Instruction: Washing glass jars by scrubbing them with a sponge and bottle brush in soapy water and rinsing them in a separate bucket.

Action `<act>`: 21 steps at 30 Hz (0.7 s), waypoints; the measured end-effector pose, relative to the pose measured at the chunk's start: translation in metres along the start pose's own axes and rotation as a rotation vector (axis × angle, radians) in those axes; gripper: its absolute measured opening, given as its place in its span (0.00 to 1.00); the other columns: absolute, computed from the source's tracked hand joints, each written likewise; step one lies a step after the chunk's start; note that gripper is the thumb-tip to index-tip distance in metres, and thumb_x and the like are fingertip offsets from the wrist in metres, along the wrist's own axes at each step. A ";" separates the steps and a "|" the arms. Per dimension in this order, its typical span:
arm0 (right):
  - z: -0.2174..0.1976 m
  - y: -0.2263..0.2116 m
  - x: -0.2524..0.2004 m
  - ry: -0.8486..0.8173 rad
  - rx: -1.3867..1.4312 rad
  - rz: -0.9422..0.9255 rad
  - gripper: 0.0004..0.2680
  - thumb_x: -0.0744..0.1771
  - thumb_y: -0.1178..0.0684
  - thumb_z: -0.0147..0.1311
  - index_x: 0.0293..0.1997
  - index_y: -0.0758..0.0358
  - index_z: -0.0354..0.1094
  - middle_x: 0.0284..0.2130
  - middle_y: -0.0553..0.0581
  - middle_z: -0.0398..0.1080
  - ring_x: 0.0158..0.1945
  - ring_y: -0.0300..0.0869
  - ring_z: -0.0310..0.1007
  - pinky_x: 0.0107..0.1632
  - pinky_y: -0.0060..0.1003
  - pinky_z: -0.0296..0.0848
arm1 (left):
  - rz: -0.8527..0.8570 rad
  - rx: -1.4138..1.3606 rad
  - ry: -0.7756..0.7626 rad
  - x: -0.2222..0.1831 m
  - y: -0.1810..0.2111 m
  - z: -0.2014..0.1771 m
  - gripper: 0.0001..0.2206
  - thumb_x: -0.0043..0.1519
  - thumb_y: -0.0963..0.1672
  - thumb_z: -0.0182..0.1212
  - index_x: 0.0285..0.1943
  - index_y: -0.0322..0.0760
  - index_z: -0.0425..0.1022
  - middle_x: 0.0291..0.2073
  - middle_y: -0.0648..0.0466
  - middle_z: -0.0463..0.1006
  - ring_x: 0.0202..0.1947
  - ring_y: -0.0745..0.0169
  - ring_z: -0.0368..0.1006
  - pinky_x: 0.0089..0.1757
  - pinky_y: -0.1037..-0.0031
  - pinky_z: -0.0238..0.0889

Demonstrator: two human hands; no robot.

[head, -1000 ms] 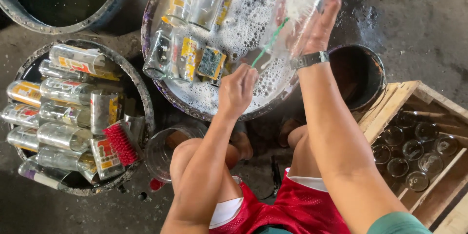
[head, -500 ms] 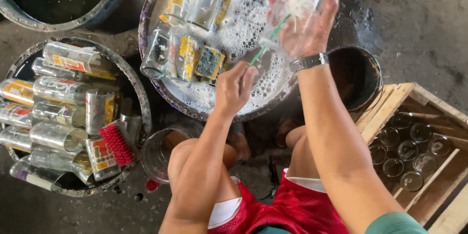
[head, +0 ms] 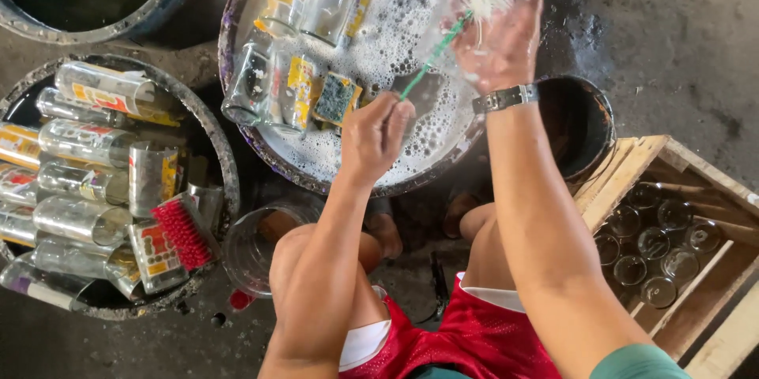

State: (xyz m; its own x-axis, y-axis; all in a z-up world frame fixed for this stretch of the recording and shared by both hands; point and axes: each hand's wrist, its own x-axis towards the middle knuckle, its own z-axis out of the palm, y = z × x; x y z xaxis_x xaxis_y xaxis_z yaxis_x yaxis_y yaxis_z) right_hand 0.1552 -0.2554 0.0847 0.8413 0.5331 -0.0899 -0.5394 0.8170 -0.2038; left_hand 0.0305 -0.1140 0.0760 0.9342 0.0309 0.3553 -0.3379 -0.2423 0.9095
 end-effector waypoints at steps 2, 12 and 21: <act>-0.006 -0.001 0.003 0.463 -0.570 -0.385 0.41 0.51 0.32 0.51 0.60 0.48 0.19 0.62 0.55 0.15 0.65 0.48 0.18 0.62 0.54 0.37 | 0.201 0.426 0.073 -0.002 -0.004 -0.001 0.13 0.61 0.43 0.44 0.21 0.40 0.56 0.13 0.62 0.60 0.11 0.75 0.49 0.13 0.81 0.42; 0.010 0.004 -0.001 -0.087 -0.183 -0.087 0.27 0.53 0.33 0.52 0.44 0.69 0.60 0.40 0.59 0.67 0.45 0.46 0.69 0.42 0.36 0.73 | -0.012 -0.056 0.028 -0.001 -0.002 0.008 0.14 0.62 0.47 0.40 0.30 0.35 0.67 0.18 0.55 0.67 0.10 0.75 0.50 0.14 0.84 0.40; 0.018 0.008 -0.005 0.246 -0.279 -0.275 0.37 0.48 0.39 0.58 0.59 0.53 0.41 0.42 0.62 0.62 0.38 0.47 0.67 0.40 0.42 0.72 | 0.011 0.083 0.006 -0.005 0.000 0.012 0.15 0.62 0.47 0.38 0.29 0.35 0.67 0.12 0.60 0.62 0.09 0.76 0.47 0.14 0.84 0.37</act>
State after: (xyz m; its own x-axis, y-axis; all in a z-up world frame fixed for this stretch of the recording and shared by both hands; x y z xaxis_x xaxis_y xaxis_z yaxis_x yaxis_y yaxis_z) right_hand 0.1460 -0.2482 0.1009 0.9535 0.2092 -0.2171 -0.2930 0.8124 -0.5041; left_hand 0.0267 -0.1262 0.0716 0.9296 0.0339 0.3670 -0.3375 -0.3218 0.8846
